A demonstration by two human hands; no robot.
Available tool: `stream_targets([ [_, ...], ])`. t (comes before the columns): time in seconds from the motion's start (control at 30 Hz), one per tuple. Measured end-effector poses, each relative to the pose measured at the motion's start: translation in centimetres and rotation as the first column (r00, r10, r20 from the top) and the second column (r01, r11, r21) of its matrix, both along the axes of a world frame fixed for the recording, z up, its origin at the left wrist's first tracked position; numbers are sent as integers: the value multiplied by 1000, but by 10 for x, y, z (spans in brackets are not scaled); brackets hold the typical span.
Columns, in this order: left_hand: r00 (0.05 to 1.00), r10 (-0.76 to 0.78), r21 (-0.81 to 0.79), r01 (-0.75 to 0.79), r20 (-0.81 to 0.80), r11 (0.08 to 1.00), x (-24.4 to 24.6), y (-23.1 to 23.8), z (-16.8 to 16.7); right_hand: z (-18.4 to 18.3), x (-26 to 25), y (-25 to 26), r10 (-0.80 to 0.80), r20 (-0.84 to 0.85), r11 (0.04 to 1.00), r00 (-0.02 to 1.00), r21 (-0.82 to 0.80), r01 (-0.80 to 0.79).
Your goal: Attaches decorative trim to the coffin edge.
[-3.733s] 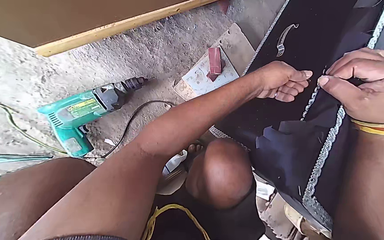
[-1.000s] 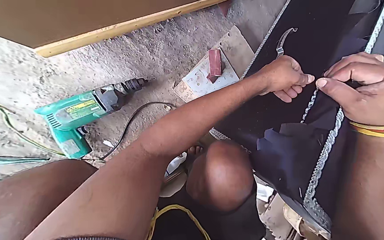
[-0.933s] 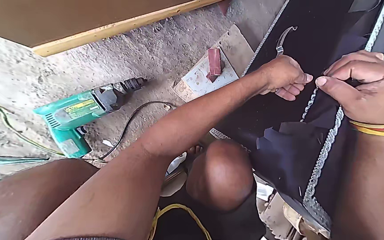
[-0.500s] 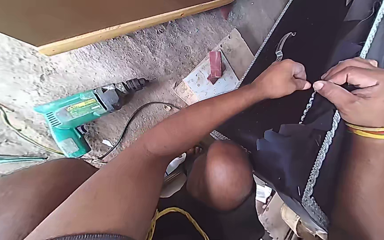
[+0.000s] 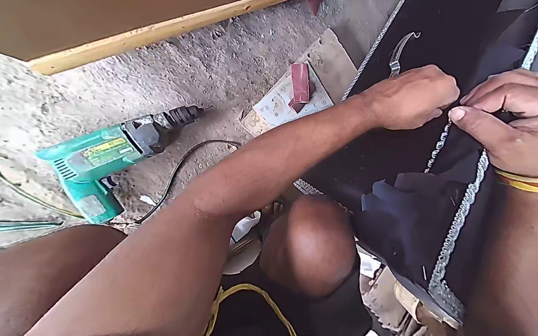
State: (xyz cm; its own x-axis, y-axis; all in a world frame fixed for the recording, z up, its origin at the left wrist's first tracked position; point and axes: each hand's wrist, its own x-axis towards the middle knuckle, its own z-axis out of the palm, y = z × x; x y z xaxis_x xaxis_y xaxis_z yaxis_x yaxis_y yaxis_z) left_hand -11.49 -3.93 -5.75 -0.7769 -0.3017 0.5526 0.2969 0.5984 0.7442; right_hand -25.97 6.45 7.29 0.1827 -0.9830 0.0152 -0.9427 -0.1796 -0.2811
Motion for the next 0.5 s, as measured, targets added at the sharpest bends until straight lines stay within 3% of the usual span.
stream_targets([
  [0.07,995,62,-190,-75,-77,979,1,4,-5,0,1,0,2,11,1000,1000,-3,-2],
  [0.13,986,121,-156,-139,-118,978,1,10,-13,0,3,-1,10,15,1000,1000,-7,-10],
  [0.2,993,98,133,-87,-71,987,0,16,-17,0,3,-1,11,11,1000,1000,-7,-11],
  [0.23,999,46,364,-33,-27,931,0,18,-17,0,3,-1,11,8,1000,1000,-6,-11],
  [0.3,989,-134,778,38,59,627,-1,21,-12,0,2,0,8,0,1000,1000,-3,-8],
  [0.37,952,-293,952,9,85,306,-1,20,-6,0,1,-1,13,3,1000,1000,-9,-13],
  [0.43,934,-355,993,-2,46,122,0,20,-3,-1,0,-1,23,2,1000,1000,-10,-23],
  [0.5,924,-381,999,14,0,34,1,19,-1,0,0,-2,28,-1,1000,1000,-9,-28],
])
